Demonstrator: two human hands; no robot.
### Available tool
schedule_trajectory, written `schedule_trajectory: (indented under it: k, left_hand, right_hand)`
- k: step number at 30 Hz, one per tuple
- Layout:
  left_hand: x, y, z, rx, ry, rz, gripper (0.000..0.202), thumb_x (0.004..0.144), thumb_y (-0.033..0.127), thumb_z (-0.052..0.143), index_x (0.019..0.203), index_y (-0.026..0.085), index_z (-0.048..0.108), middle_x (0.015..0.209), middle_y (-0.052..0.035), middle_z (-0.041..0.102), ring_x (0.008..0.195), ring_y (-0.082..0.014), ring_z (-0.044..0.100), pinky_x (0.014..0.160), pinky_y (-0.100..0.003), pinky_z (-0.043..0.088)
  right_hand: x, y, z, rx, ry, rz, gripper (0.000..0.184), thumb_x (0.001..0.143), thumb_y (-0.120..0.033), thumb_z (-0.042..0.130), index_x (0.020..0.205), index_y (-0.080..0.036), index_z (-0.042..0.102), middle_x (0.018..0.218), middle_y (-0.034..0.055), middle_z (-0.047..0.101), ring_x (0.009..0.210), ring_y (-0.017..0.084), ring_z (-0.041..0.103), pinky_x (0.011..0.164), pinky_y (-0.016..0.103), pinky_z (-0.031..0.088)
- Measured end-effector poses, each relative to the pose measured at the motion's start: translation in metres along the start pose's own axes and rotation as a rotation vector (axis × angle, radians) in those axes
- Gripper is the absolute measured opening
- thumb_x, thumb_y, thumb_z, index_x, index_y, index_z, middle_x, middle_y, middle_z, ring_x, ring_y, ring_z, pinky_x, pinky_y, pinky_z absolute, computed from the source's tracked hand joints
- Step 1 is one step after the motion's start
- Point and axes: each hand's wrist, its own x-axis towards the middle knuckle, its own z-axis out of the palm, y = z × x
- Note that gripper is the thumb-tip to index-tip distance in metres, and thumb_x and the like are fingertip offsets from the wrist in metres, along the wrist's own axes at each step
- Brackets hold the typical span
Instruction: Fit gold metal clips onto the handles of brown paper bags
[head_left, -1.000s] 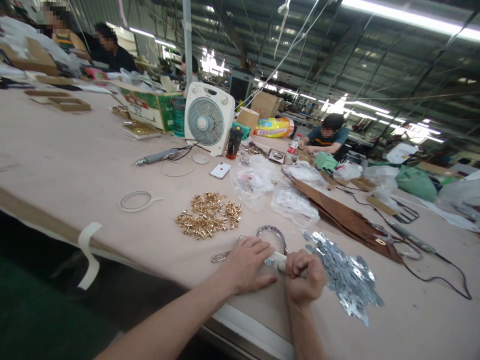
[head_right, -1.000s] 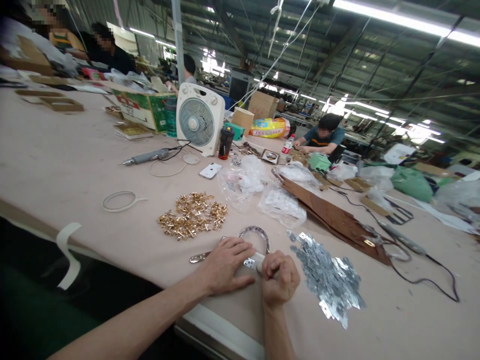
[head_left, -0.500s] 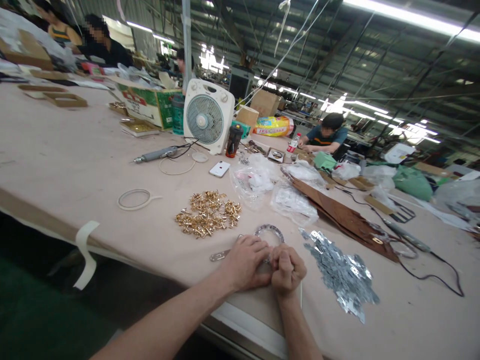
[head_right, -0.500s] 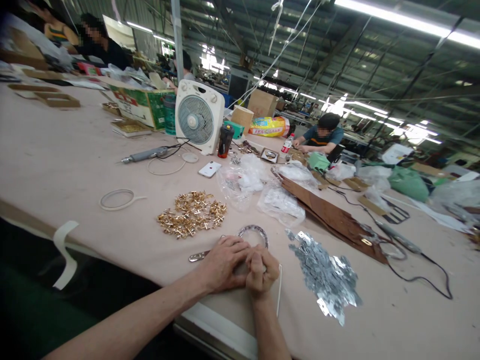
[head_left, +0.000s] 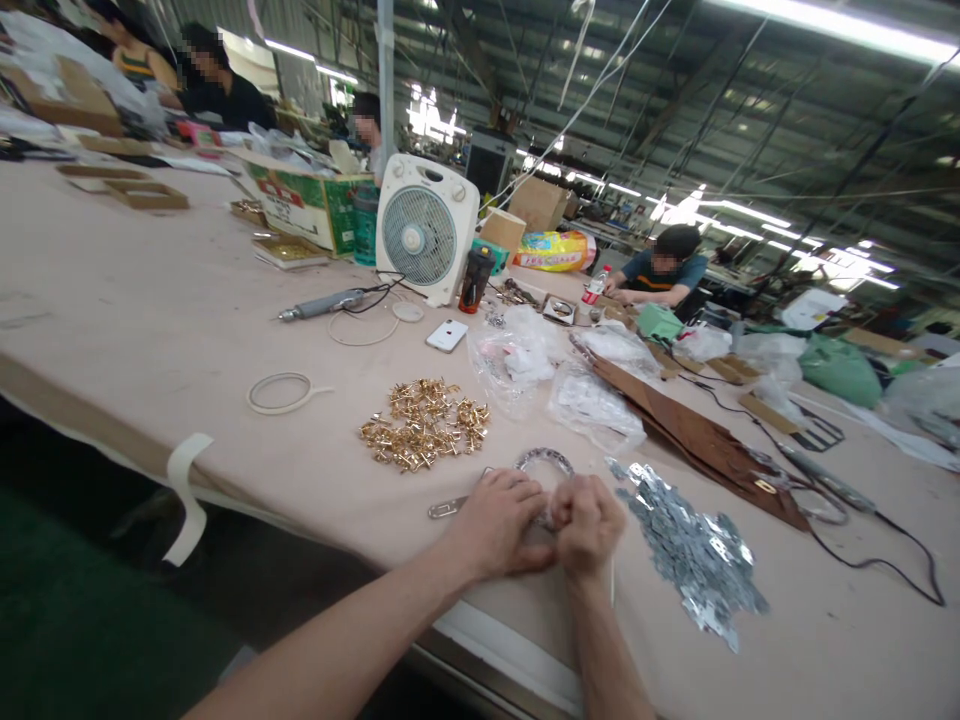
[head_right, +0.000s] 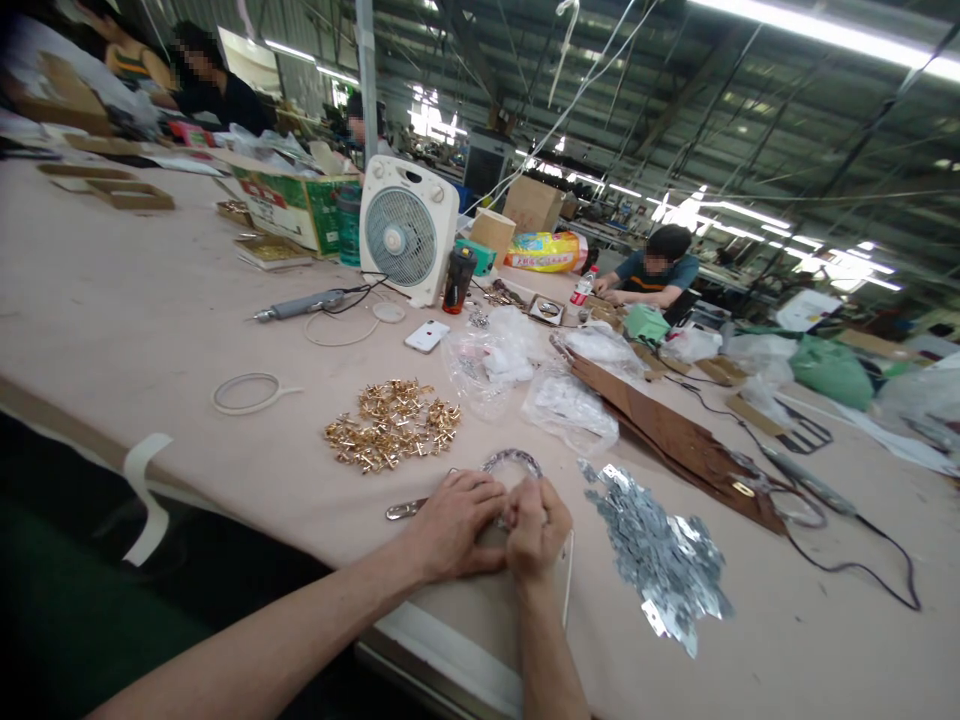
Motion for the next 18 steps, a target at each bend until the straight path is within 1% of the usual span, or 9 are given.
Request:
schedule_trajectory:
  k: [2,4,8,9,10,11,13,15,18]
  left_hand:
    - [0.0,0.0,0.0,-0.006,0.003,-0.001,0.049,0.084,0.058,0.074,0.122,0.028,0.067,0.126,-0.0037,0.072,0.126,-0.0296,0.057,0.113,-0.046,0.037]
    - [0.0,0.0,0.0,-0.008,0.007,-0.007,0.051,0.084,0.06,0.074,0.122,0.028,0.067,0.127,-0.0043,0.071,0.126,-0.0302,0.057,0.112,-0.047,0.037]
    - [-0.001,0.0,0.0,-0.017,0.006,-0.007,0.062,0.08,0.06,0.079,0.13,0.028,0.063,0.13,-0.0036,0.07,0.128,-0.0301,0.056,0.113,-0.047,0.037]
    - [-0.001,0.0,0.0,-0.023,0.007,-0.006,0.062,0.08,0.06,0.079,0.131,0.029,0.063,0.13,-0.0034,0.07,0.128,-0.0298,0.055,0.113,-0.046,0.037]
    - [-0.001,0.0,0.0,-0.028,0.009,-0.004,0.06,0.08,0.058,0.079,0.13,0.029,0.063,0.129,-0.003,0.07,0.128,-0.0294,0.056,0.113,-0.046,0.037]
    - [0.0,0.001,0.0,-0.032,0.011,-0.003,0.056,0.081,0.056,0.078,0.128,0.029,0.064,0.128,-0.0026,0.071,0.128,-0.029,0.056,0.113,-0.046,0.037]
    - [0.001,0.002,0.0,-0.035,0.013,-0.001,0.047,0.082,0.053,0.077,0.122,0.029,0.066,0.127,-0.0022,0.071,0.127,-0.0283,0.057,0.113,-0.045,0.037]
    - [0.002,0.002,0.0,-0.033,0.014,-0.009,0.047,0.082,0.054,0.078,0.119,0.028,0.066,0.127,-0.003,0.071,0.127,-0.0287,0.057,0.113,-0.045,0.038]
    - [0.002,0.002,0.0,-0.032,0.014,-0.029,0.056,0.078,0.059,0.081,0.121,0.027,0.065,0.127,-0.0048,0.069,0.125,-0.0291,0.058,0.111,-0.045,0.04]
  right_hand:
    - [-0.001,0.006,-0.001,-0.055,-0.015,0.08,0.046,0.103,-0.036,0.055,0.062,-0.022,0.043,0.052,-0.007,0.039,0.041,0.008,0.036,0.039,0.022,0.027]
    - [0.001,0.006,-0.001,-0.05,-0.018,0.085,0.046,0.104,-0.036,0.054,0.062,-0.022,0.042,0.052,-0.0073,0.038,0.04,0.008,0.034,0.038,0.021,0.025]
    - [0.004,-0.007,0.001,0.03,0.03,-0.069,0.041,0.103,-0.031,0.054,0.064,-0.022,0.044,0.054,-0.0076,0.036,0.042,0.008,0.034,0.039,0.021,0.026]
    - [0.004,-0.007,0.002,0.032,0.036,-0.09,0.04,0.103,-0.032,0.055,0.065,-0.022,0.045,0.054,-0.0077,0.036,0.042,0.009,0.035,0.04,0.021,0.027]
    - [0.003,-0.006,0.002,0.011,0.025,-0.081,0.041,0.102,-0.033,0.056,0.065,-0.022,0.045,0.053,-0.0076,0.037,0.043,0.009,0.036,0.04,0.022,0.028]
    - [0.001,-0.003,0.001,-0.025,0.001,-0.041,0.042,0.102,-0.034,0.057,0.064,-0.022,0.045,0.053,-0.0074,0.038,0.043,0.009,0.036,0.041,0.022,0.029]
    - [0.0,0.006,-0.001,-0.089,-0.036,0.088,0.045,0.101,-0.038,0.059,0.062,-0.022,0.044,0.052,-0.0071,0.04,0.042,0.008,0.036,0.039,0.022,0.029]
    - [0.001,0.015,-0.004,-0.07,-0.017,0.18,0.045,0.101,-0.04,0.059,0.063,-0.022,0.044,0.051,-0.008,0.039,0.04,0.008,0.033,0.037,0.021,0.026]
    - [0.008,0.02,-0.006,0.058,0.068,0.184,0.042,0.102,-0.041,0.057,0.066,-0.022,0.044,0.051,-0.0097,0.036,0.038,0.007,0.03,0.034,0.019,0.022]
